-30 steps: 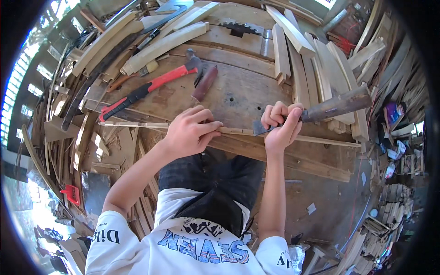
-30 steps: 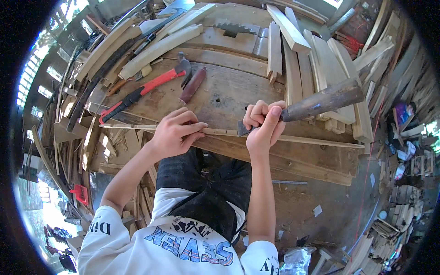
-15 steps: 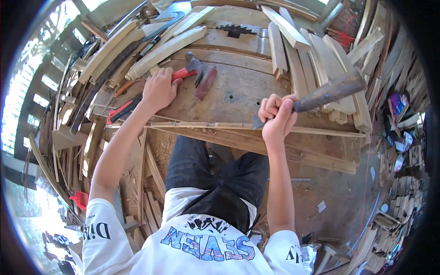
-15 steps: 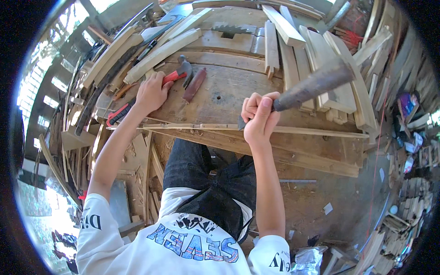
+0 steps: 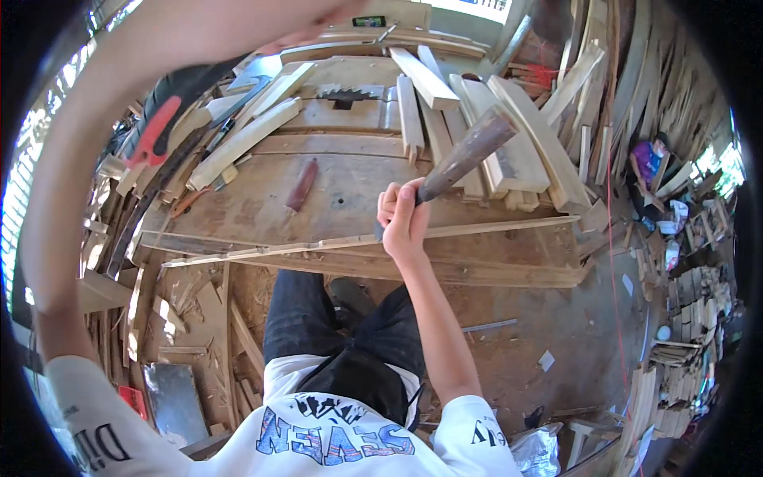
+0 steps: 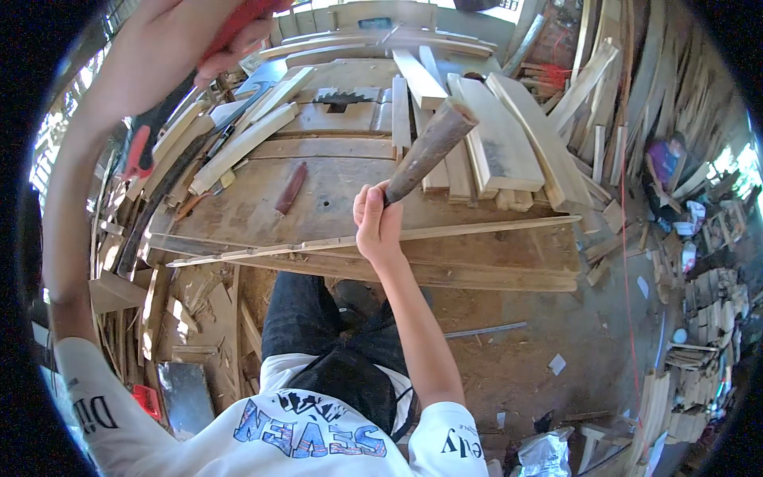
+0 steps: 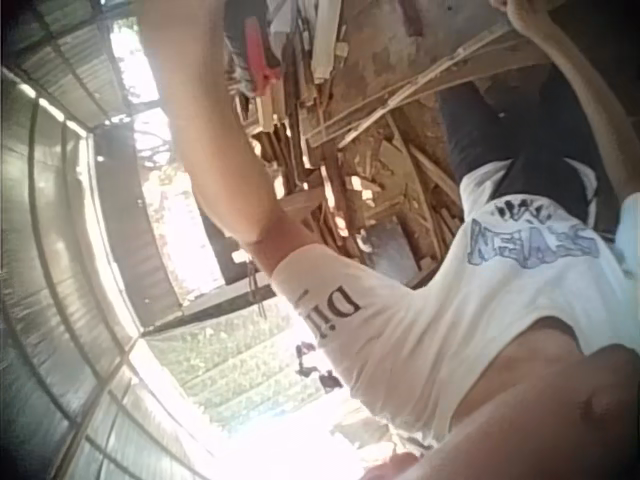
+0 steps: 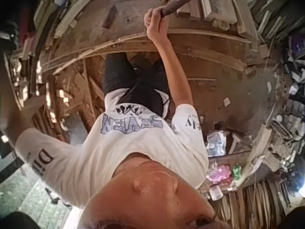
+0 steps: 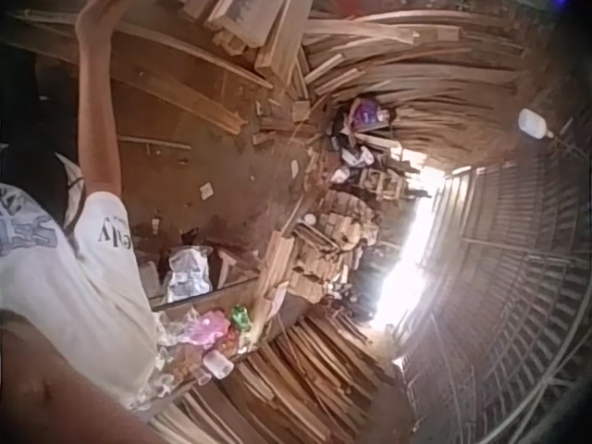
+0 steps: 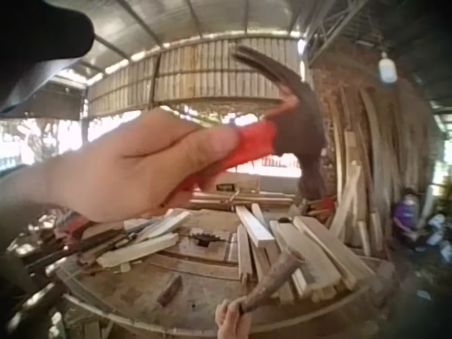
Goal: Shaping a piece of wood using a chisel and hammer followed by sanding.
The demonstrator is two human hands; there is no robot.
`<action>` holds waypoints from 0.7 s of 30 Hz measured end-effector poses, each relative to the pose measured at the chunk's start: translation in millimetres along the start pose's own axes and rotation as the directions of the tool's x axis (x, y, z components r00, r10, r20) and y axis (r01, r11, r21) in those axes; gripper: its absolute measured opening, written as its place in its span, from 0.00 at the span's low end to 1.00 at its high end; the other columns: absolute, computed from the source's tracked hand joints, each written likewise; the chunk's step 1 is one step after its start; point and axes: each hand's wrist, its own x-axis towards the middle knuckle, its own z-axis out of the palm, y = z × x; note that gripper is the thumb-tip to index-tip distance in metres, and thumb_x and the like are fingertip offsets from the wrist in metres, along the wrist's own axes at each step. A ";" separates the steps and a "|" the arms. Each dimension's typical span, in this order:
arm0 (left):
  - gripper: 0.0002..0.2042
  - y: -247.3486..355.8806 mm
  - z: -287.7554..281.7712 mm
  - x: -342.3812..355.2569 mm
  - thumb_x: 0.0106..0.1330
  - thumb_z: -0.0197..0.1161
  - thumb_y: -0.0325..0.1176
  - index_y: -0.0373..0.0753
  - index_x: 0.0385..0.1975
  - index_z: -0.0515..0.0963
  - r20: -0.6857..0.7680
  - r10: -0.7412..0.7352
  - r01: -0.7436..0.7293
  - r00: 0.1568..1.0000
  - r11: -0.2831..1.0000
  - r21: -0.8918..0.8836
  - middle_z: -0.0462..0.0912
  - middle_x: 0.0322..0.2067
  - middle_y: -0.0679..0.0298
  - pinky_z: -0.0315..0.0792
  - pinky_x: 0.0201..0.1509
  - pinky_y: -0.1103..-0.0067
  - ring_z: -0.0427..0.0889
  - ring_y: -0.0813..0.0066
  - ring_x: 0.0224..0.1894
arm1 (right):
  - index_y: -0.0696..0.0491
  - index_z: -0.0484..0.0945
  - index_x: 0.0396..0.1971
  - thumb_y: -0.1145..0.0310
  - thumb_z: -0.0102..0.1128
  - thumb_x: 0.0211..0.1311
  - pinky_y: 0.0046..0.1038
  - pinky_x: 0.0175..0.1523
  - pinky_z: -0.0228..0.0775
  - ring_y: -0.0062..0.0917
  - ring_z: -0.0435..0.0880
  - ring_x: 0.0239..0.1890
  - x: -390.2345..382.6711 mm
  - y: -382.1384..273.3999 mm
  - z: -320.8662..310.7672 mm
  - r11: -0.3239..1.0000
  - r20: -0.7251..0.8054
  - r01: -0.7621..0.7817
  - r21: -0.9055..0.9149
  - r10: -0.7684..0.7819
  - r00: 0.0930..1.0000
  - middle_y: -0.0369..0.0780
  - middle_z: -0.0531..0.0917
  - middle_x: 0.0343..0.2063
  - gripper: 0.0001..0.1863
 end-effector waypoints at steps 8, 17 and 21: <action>0.27 55.1 22.5 50.3 0.80 0.39 0.43 0.34 0.21 0.75 0.540 -0.179 -0.176 0.822 0.823 0.541 0.72 0.14 0.58 0.68 0.23 0.67 0.71 0.71 0.16 | 0.48 0.54 0.35 0.53 0.43 0.79 0.19 0.21 0.47 0.12 0.55 0.18 -1.8 1.2 2.1 0.999 0.003 -0.024 0.038 0.024 1.000 0.29 0.56 0.17 0.16; 0.25 15.8 41.5 34.2 0.80 0.40 0.44 0.33 0.25 0.75 0.531 -0.106 -0.182 0.841 0.869 0.461 0.72 0.14 0.58 0.68 0.23 0.69 0.71 0.70 0.16 | 0.53 0.57 0.33 0.61 0.44 0.78 0.19 0.23 0.53 0.13 0.60 0.19 -1.2 6.7 -2.4 0.998 0.020 0.001 0.055 -0.002 1.000 0.31 0.64 0.18 0.14; 0.25 14.9 47.5 32.3 0.80 0.40 0.45 0.33 0.26 0.75 0.526 -0.080 -0.198 0.847 0.871 0.451 0.71 0.14 0.59 0.68 0.23 0.70 0.71 0.70 0.16 | 0.53 0.58 0.34 0.63 0.44 0.78 0.19 0.24 0.54 0.12 0.60 0.19 -0.7 8.6 -0.1 0.997 -0.002 -0.070 -0.029 0.070 0.998 0.31 0.64 0.18 0.13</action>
